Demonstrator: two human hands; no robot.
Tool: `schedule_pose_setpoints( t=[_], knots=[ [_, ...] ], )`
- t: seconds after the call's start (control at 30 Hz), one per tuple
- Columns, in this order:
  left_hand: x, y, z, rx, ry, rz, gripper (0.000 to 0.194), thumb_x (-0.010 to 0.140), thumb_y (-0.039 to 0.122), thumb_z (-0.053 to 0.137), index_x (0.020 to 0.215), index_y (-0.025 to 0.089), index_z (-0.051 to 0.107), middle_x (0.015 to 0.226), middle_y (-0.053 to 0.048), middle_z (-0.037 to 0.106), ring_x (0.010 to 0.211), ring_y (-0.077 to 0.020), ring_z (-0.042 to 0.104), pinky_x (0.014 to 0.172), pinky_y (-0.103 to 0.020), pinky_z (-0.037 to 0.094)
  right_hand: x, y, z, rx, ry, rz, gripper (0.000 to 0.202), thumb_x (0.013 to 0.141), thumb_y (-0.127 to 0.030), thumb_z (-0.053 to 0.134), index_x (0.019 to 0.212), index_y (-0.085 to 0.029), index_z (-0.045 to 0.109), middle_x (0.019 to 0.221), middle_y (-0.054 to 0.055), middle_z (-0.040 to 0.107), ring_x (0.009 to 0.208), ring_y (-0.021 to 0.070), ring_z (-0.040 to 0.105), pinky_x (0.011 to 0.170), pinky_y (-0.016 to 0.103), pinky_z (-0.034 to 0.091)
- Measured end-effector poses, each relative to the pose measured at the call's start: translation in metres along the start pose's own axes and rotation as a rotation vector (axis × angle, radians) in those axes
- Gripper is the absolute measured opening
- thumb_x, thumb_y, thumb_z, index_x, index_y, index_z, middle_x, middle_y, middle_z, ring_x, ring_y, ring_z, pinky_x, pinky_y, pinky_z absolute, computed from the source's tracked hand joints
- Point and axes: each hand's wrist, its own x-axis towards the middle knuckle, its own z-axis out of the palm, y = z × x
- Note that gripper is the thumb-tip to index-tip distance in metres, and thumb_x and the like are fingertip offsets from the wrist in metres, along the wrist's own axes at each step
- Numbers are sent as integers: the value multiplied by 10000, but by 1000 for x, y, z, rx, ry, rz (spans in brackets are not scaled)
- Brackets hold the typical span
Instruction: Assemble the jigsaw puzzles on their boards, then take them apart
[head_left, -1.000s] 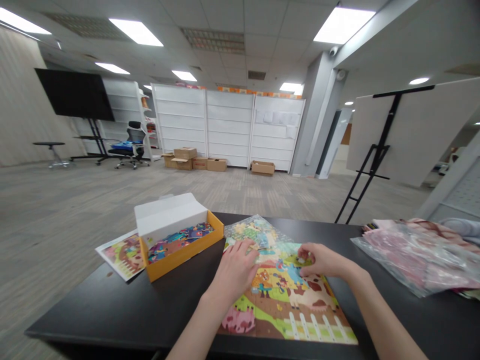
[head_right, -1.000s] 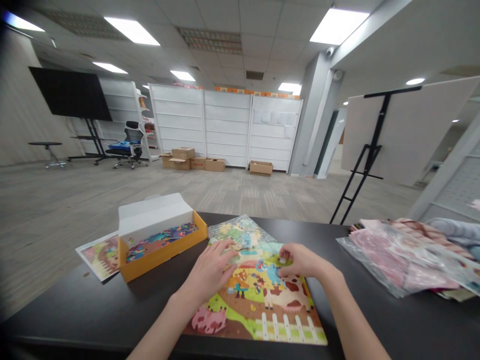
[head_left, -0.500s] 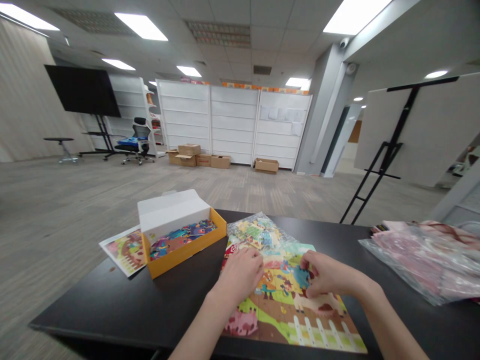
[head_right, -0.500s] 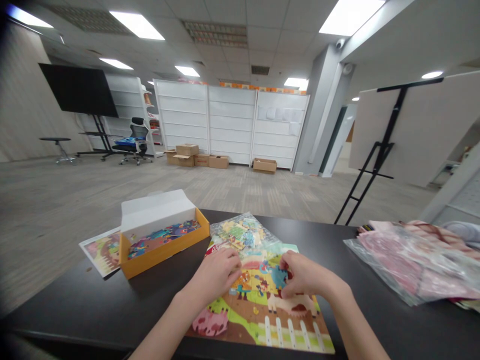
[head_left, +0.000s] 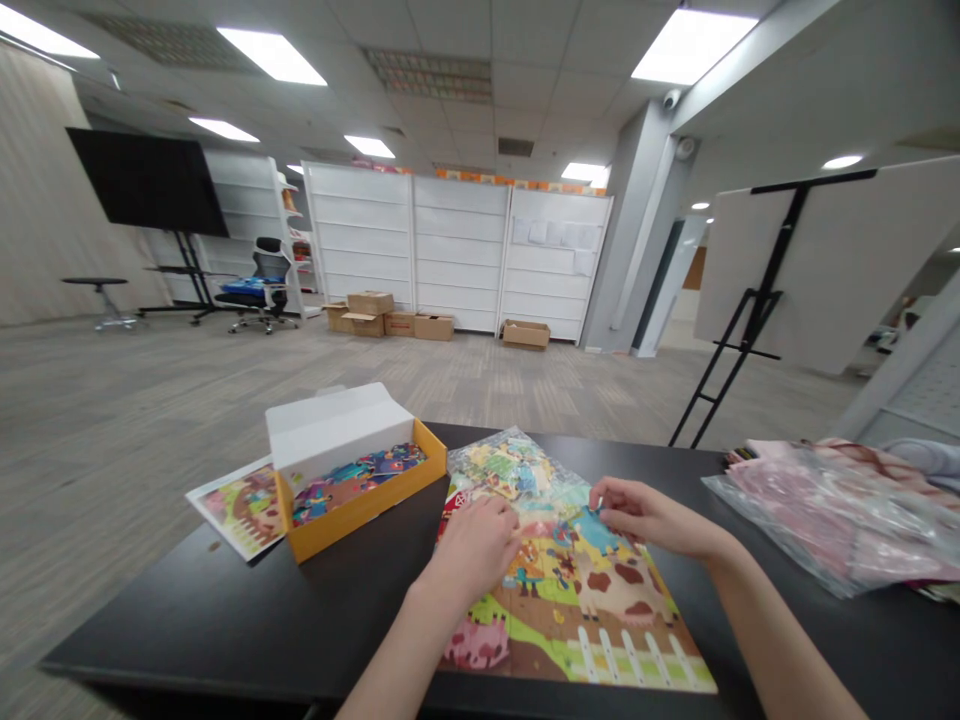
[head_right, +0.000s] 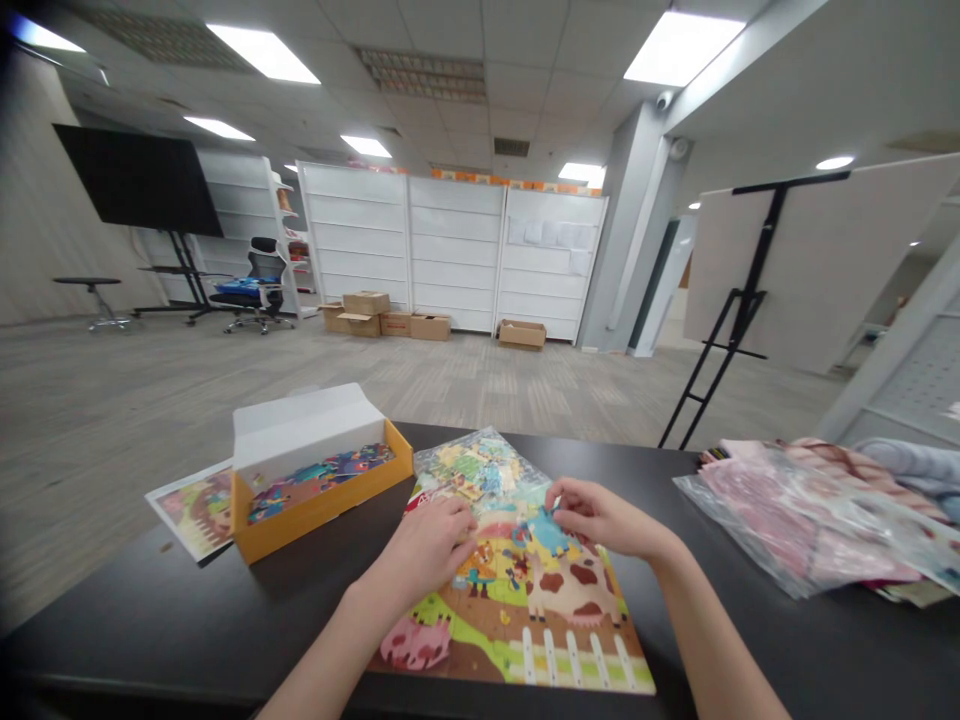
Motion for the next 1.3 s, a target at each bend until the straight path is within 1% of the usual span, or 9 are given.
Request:
schedule_pose_setpoints(
  t=[0.17,0.4,0.5,0.7,0.8,0.87,1.07,1.13,1.3],
  knots=[
    [-3,1,-2,-10,139,27,313,923,267,586,1229,199,593,1257,-88,634,1187,-266,573,1028,-418,467,13,-4,18,164,40,13,434,859,-605,655,949,-182,611,702,-28,561,489,68,451,438,198,311],
    [-10,1,-2,-3,185,32,489,936,287,569,1406,197,469,1440,-115,548,1324,-300,505,1098,-469,432,47,7,51,348,360,-19,488,784,-624,711,959,-177,622,641,-57,508,458,44,281,423,203,181],
    [-11,1,-1,4,175,35,506,931,294,574,1412,186,465,1434,-116,551,1321,-303,505,1102,-471,431,56,11,59,308,429,-25,493,762,-629,711,976,-193,624,608,-57,511,467,74,352,427,209,249],
    [-11,0,1,10,164,30,493,940,306,549,1414,204,462,1445,-112,538,1308,-294,506,1104,-465,424,54,9,61,-23,404,-113,439,861,-528,614,1187,-235,629,991,73,720,748,197,660,621,305,512],
    [-10,0,3,17,168,19,515,937,303,554,1426,184,445,1458,-123,523,1335,-301,481,1128,-470,399,47,11,50,-219,495,-132,335,897,-485,585,1095,-229,673,900,66,742,747,215,675,687,329,519],
    [-10,1,3,16,176,11,531,934,298,566,1434,181,434,1448,-128,527,1335,-302,479,1130,-468,398,41,10,42,-246,438,-128,320,922,-497,564,917,-203,692,744,45,713,661,192,644,635,300,491],
    [-9,4,1,45,174,20,251,927,223,587,1169,267,634,1371,-68,566,1223,-291,544,1009,-454,485,19,-8,43,-111,-219,67,391,916,-525,587,808,-176,726,634,10,646,462,100,515,437,211,374],
    [-8,5,1,50,178,-3,132,951,217,551,1009,234,669,1255,-68,631,1146,-273,578,976,-436,498,18,-14,50,-102,-234,71,365,917,-511,586,855,-187,744,644,1,635,461,95,512,436,205,385],
    [-2,7,0,-34,238,-197,245,1021,206,414,937,195,645,1003,-59,684,974,-210,645,838,-329,532,25,-14,57,-275,-100,9,329,917,-433,592,1142,-236,730,672,-2,658,514,119,536,484,224,379]
  ],
)
